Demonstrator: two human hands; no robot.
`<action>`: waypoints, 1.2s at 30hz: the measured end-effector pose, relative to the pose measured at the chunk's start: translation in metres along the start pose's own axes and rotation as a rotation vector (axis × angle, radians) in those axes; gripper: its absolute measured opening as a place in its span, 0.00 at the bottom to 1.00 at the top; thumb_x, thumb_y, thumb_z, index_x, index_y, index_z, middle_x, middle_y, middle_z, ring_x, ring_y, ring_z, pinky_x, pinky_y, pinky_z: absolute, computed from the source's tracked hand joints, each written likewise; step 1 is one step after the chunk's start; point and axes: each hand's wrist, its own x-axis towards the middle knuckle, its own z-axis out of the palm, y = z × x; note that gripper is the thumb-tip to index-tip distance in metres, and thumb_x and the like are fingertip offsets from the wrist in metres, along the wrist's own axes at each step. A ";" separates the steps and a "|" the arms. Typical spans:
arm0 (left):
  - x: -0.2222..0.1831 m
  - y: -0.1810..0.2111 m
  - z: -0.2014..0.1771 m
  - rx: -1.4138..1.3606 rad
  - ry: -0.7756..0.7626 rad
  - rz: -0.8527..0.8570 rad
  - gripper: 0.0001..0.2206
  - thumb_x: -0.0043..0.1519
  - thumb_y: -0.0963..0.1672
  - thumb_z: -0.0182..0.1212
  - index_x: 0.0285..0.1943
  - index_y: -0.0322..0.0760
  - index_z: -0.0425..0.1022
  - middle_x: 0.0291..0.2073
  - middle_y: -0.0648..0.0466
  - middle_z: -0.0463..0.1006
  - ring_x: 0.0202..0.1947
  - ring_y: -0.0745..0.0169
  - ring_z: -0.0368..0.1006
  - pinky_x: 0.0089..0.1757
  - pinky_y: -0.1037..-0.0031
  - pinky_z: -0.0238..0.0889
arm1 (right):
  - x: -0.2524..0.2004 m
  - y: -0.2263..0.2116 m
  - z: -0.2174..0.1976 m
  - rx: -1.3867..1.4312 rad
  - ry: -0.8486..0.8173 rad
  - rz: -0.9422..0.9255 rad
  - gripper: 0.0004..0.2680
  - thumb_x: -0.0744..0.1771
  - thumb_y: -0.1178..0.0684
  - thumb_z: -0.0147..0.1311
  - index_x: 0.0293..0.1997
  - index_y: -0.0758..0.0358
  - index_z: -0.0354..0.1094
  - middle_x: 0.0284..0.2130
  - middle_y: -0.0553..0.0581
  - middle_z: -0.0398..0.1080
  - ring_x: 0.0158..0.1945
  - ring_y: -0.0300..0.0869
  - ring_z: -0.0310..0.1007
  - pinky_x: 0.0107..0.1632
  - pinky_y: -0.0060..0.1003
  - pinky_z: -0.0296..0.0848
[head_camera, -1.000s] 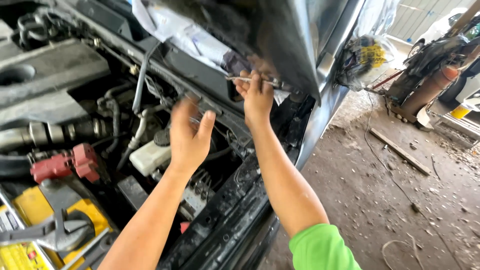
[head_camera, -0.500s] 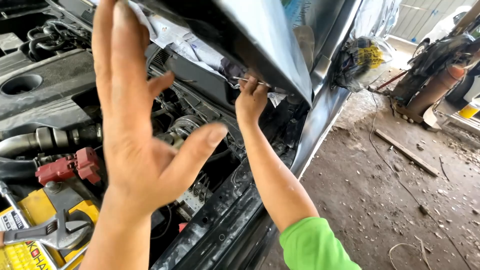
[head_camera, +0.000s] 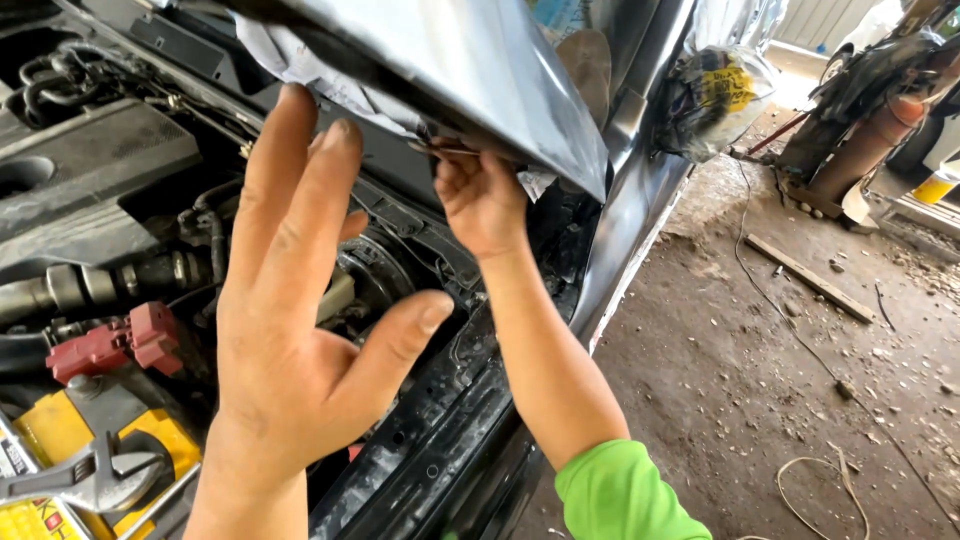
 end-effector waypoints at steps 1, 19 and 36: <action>0.000 0.000 0.001 -0.002 0.000 -0.010 0.35 0.68 0.51 0.68 0.79 0.34 0.54 0.79 0.36 0.50 0.75 0.46 0.60 0.60 0.70 0.72 | -0.007 -0.005 -0.003 -0.001 0.006 0.008 0.12 0.74 0.50 0.43 0.55 0.67 0.69 0.45 0.67 0.77 0.44 0.48 0.78 0.48 0.42 0.79; -0.038 -0.111 0.065 0.049 -0.267 -0.303 0.21 0.59 0.47 0.66 0.58 0.30 0.76 0.51 0.39 0.79 0.52 0.40 0.75 0.51 0.60 0.69 | 0.025 0.023 -0.051 -0.911 0.393 -0.127 0.11 0.73 0.50 0.43 0.47 0.69 0.68 0.40 0.59 0.77 0.42 0.42 0.82 0.45 0.35 0.82; -0.158 -0.144 0.085 0.336 -0.978 -0.238 0.13 0.62 0.51 0.62 0.40 0.37 0.80 0.41 0.50 0.78 0.49 0.48 0.73 0.46 0.57 0.68 | -0.009 -0.011 -0.011 -0.134 0.036 0.129 0.07 0.74 0.54 0.47 0.50 0.66 0.67 0.52 0.71 0.74 0.50 0.50 0.78 0.54 0.40 0.79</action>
